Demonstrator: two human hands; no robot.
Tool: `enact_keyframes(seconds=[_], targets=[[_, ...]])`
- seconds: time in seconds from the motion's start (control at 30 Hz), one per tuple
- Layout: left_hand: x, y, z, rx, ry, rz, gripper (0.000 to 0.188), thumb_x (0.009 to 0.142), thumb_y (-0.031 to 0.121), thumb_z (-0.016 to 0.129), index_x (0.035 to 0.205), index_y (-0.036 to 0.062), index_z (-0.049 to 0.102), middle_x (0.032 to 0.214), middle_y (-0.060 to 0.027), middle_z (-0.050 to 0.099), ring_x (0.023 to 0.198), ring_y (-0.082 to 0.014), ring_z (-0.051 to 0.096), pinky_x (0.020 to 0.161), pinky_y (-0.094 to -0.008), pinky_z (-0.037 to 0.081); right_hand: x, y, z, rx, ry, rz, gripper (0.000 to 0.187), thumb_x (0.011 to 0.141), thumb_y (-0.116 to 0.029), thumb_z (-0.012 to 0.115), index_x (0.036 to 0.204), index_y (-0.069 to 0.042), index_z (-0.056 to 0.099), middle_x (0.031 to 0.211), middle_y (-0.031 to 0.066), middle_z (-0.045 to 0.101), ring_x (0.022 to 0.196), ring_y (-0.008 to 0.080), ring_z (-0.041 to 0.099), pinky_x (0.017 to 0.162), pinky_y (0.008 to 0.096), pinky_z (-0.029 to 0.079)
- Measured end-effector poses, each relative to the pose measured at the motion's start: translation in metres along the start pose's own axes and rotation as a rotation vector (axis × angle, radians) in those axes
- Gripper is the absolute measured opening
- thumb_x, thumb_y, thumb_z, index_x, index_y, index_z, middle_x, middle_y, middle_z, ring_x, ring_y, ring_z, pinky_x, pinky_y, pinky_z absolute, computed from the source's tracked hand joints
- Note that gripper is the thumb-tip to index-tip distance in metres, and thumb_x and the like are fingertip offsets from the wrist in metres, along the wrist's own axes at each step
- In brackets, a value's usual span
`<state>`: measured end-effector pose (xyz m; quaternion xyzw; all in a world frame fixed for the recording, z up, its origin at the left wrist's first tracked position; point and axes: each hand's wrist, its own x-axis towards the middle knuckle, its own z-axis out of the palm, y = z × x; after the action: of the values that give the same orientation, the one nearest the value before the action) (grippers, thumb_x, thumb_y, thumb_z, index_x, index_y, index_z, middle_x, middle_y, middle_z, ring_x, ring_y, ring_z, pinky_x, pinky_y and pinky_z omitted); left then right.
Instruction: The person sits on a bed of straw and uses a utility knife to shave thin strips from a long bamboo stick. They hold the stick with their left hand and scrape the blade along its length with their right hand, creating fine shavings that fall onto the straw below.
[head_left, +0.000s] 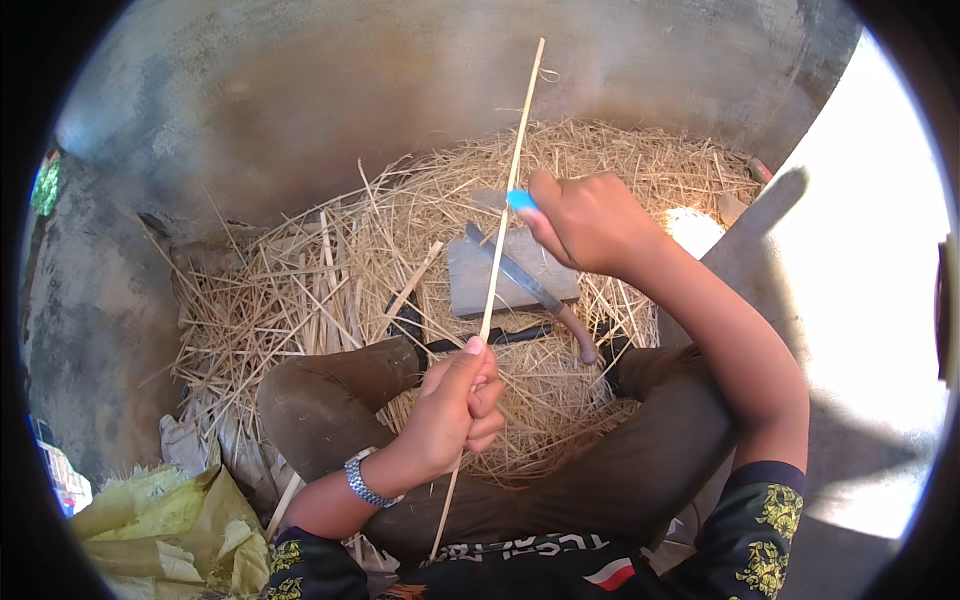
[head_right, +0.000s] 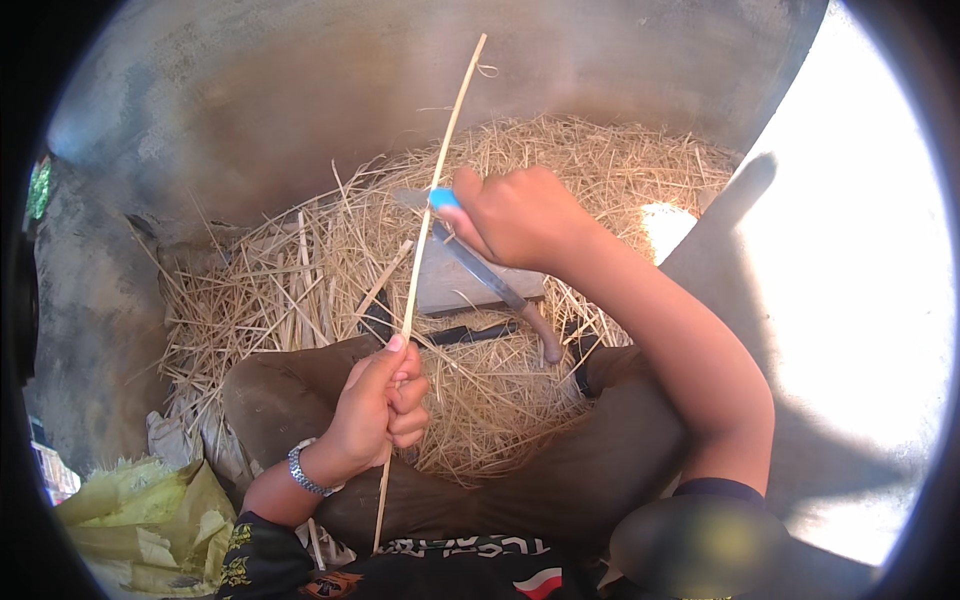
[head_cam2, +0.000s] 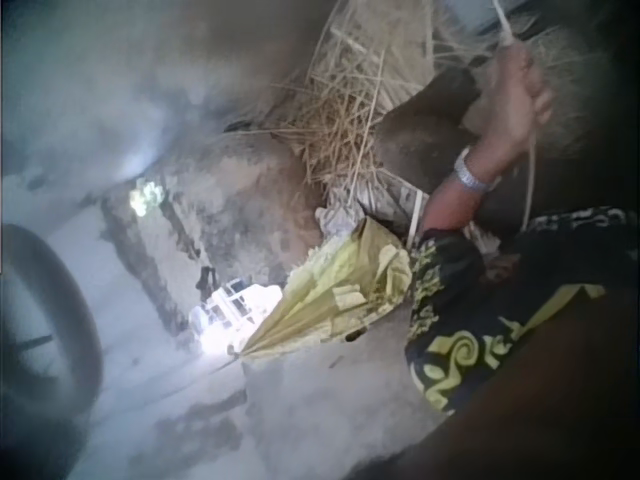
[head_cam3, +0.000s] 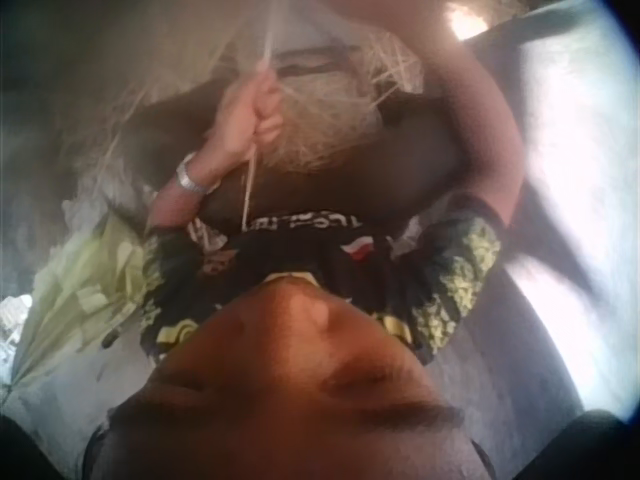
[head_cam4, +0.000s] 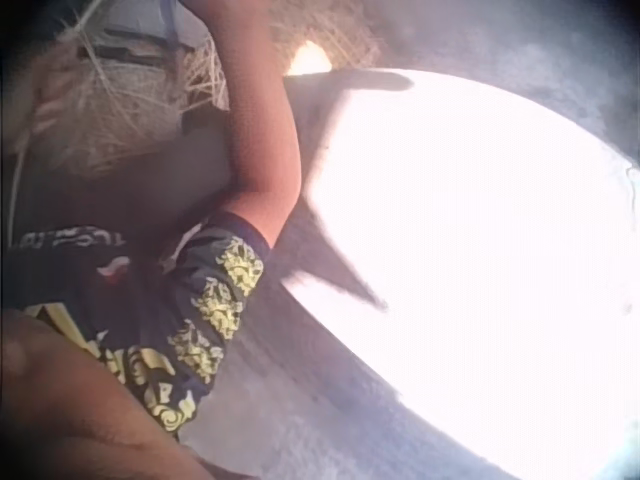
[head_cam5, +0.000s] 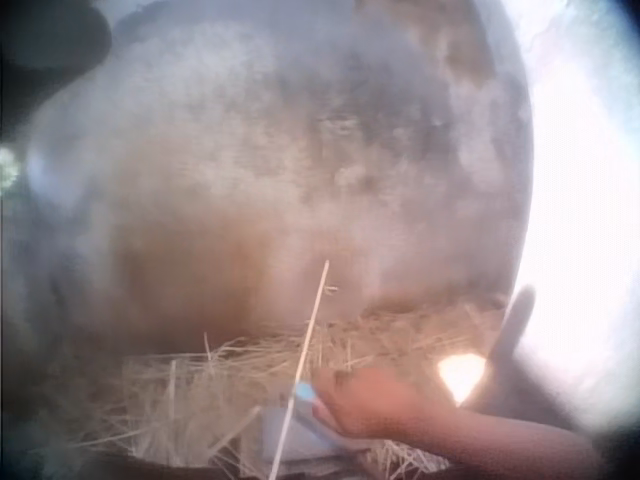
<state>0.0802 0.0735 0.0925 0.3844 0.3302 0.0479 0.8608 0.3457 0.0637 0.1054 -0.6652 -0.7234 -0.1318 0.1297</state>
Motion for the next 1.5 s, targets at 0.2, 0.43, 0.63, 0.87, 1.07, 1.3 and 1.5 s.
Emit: enact_keyframes(seconds=[0.2, 0.43, 0.63, 0.87, 1.07, 1.3, 1.5], targets=[[-0.004, -0.011, 0.007, 0.085, -0.03, -0.034, 0.04, 0.107, 0.049, 0.035, 0.082, 0.0171, 0.035, 0.059, 0.0063, 0.025, 0.044, -0.0053, 0.017, 0.041, -0.0245, 0.015, 0.01, 0.069, 0.0, -0.106, 0.09, 0.347, 0.057, 0.108, -0.043, 0.026, 0.09, -0.001, 0.062, 0.069, 0.021, 0.066, 0.068, 0.0413, 0.067, 0.063, 0.0512, 0.054], [0.002, -0.029, -0.009, 0.068, -0.267, -0.16, 0.041, 0.108, 0.044, 0.033, 0.078, 0.0162, 0.035, 0.06, 0.0054, 0.028, 0.047, -0.0052, 0.022, 0.042, -0.0229, 0.02, -0.081, 0.219, 0.03, -0.05, 0.457, 0.898, 0.064, 0.107, -0.044, 0.023, 0.094, 0.004, 0.063, 0.081, 0.027, 0.066, 0.082, 0.0498, 0.063, 0.078, 0.055, 0.051], [0.015, -0.012, -0.014, 0.027, -0.208, -0.069, 0.04, 0.108, 0.043, 0.03, 0.076, 0.0177, 0.033, 0.061, 0.0053, 0.029, 0.047, -0.0042, 0.021, 0.041, -0.0214, 0.018, -0.032, 0.086, -0.011, 0.255, 0.209, 0.584, 0.057, 0.107, -0.047, 0.026, 0.094, 0.0, 0.056, 0.074, 0.0255, 0.063, 0.074, 0.0422, 0.064, 0.068, 0.0526, 0.049], [0.003, -0.018, 0.0, 0.342, 0.018, 0.108, 0.043, 0.108, 0.048, 0.032, 0.086, 0.0121, 0.039, 0.06, 0.005, 0.027, 0.046, -0.0047, 0.022, 0.041, -0.0238, 0.021, -0.016, 0.022, -0.009, 0.005, 0.037, 0.186, 0.044, 0.106, -0.04, 0.035, 0.093, -0.003, 0.055, 0.058, 0.0156, 0.061, 0.054, 0.0396, 0.062, 0.053, 0.0493, 0.051], [0.018, -0.043, -0.014, 0.914, 0.218, 0.562, 0.041, 0.109, 0.036, 0.04, 0.084, 0.0045, 0.048, 0.058, 0.0018, 0.042, 0.05, -0.0076, 0.039, 0.047, -0.028, 0.034, -0.005, 0.057, 0.001, -0.055, -0.064, 0.246, 0.046, 0.107, -0.039, 0.03, 0.1, -0.002, 0.055, 0.063, 0.0194, 0.062, 0.062, 0.044, 0.063, 0.061, 0.0539, 0.05], [0.022, -0.053, -0.023, 0.962, 0.183, 0.496, 0.041, 0.109, 0.034, 0.039, 0.081, 0.0043, 0.047, 0.059, 0.0029, 0.043, 0.051, -0.0061, 0.04, 0.048, -0.0277, 0.034, -0.048, 0.169, 0.014, -0.106, 0.254, 0.779, 0.057, 0.107, -0.043, 0.024, 0.107, 0.0, 0.06, 0.076, 0.0205, 0.068, 0.076, 0.0439, 0.067, 0.071, 0.0545, 0.053], [0.033, -0.054, -0.03, 0.766, 0.104, 0.46, 0.04, 0.109, 0.035, 0.041, 0.083, 0.0055, 0.046, 0.06, 0.003, 0.037, 0.052, -0.0067, 0.035, 0.048, -0.0261, 0.032, -0.032, 0.085, -0.021, 0.168, 0.122, 0.497, 0.054, 0.107, -0.044, 0.024, 0.103, -0.001, 0.058, 0.073, 0.0225, 0.065, 0.075, 0.0439, 0.065, 0.071, 0.0549, 0.051]])
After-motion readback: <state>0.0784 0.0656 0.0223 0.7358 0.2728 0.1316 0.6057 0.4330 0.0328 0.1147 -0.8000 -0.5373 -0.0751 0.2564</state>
